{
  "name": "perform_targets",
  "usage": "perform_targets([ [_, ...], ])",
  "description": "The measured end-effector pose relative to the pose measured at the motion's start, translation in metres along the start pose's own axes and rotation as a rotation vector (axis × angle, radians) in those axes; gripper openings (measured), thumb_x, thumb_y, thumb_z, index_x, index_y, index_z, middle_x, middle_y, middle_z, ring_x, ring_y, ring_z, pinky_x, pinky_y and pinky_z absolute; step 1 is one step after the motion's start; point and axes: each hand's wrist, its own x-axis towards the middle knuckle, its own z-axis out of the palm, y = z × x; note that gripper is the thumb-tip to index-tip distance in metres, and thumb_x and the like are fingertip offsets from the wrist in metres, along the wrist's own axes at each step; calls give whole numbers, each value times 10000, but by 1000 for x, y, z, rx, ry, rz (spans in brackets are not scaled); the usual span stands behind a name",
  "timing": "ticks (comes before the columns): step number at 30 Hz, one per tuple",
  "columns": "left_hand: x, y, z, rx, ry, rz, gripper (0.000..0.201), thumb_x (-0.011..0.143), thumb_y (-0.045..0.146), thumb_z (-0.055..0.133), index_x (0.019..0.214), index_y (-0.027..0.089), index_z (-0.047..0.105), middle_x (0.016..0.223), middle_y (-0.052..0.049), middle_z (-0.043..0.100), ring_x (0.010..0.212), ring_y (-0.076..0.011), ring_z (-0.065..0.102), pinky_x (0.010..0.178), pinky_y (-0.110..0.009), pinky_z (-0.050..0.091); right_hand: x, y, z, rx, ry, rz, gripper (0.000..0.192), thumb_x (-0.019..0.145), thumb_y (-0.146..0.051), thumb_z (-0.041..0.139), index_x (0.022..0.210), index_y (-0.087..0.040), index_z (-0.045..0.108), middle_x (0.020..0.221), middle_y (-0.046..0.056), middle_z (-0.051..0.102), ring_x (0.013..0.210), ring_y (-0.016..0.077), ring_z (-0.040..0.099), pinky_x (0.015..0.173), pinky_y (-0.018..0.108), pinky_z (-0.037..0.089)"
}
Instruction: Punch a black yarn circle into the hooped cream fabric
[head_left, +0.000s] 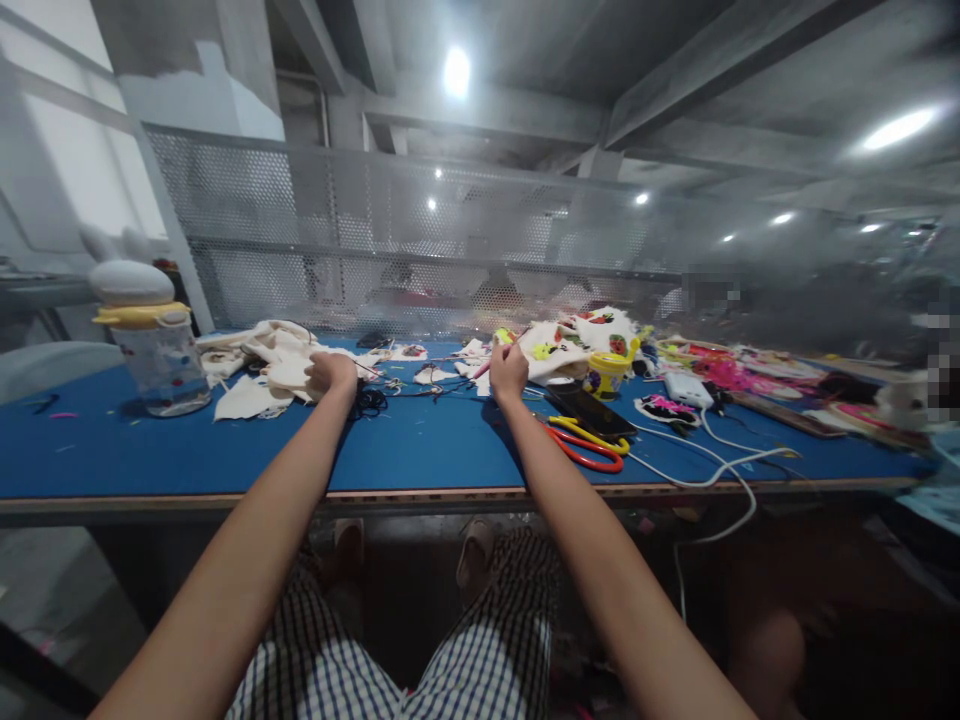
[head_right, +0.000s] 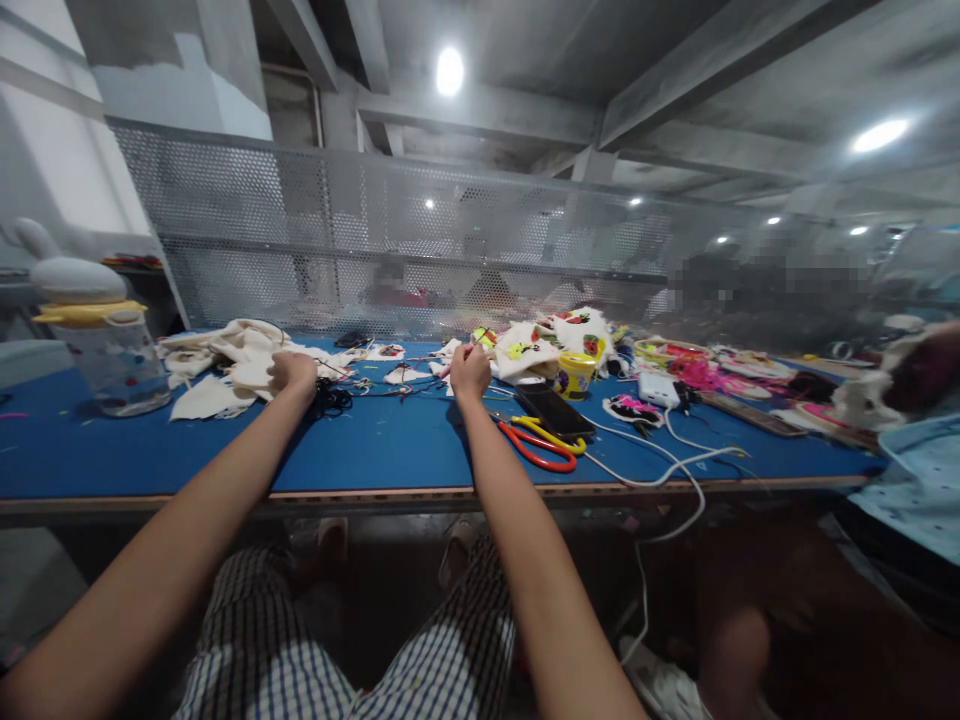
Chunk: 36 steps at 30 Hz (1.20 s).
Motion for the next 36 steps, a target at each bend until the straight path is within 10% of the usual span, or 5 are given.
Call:
perform_targets([
  [4, -27, 20, -3, -96, 73, 216, 362, 894, 263, 439, 1209, 113, 534, 1223, -210, 514, 1207, -317, 467, 988, -438, 392, -13, -6, 6, -140, -195, -264, 216, 867, -241, 398, 830, -158, 594, 751, 82, 664, 700, 189, 580, 603, 249, 325],
  [9, -59, 43, 11, -332, -370, 853, 241, 833, 219, 573, 1063, 156, 611, 1066, -90, 580, 949, -165, 597, 863, -293, 480, -29, -17, 12, -260, -375, -501, 177, 845, -245, 455, 875, -170, 612, 831, 75, 688, 738, 186, 600, 596, 249, 307],
  [25, -74, 56, 0, -545, -227, 748, 159, 774, 245, 653, 895, 169, 722, 954, -54, 600, 722, -118, 576, 716, -256, 490, -38, -29, 12, -259, -468, -566, 163, 842, -244, 466, 867, -182, 614, 844, 63, 690, 759, 185, 593, 581, 256, 273],
  [36, -70, 57, 1, -669, -240, 690, 140, 784, 228, 630, 821, 154, 743, 949, -74, 616, 961, -177, 583, 803, -262, 483, -39, -28, 17, -255, -459, -570, 168, 846, -252, 450, 837, -187, 605, 807, 52, 678, 710, 169, 570, 560, 256, 238],
])
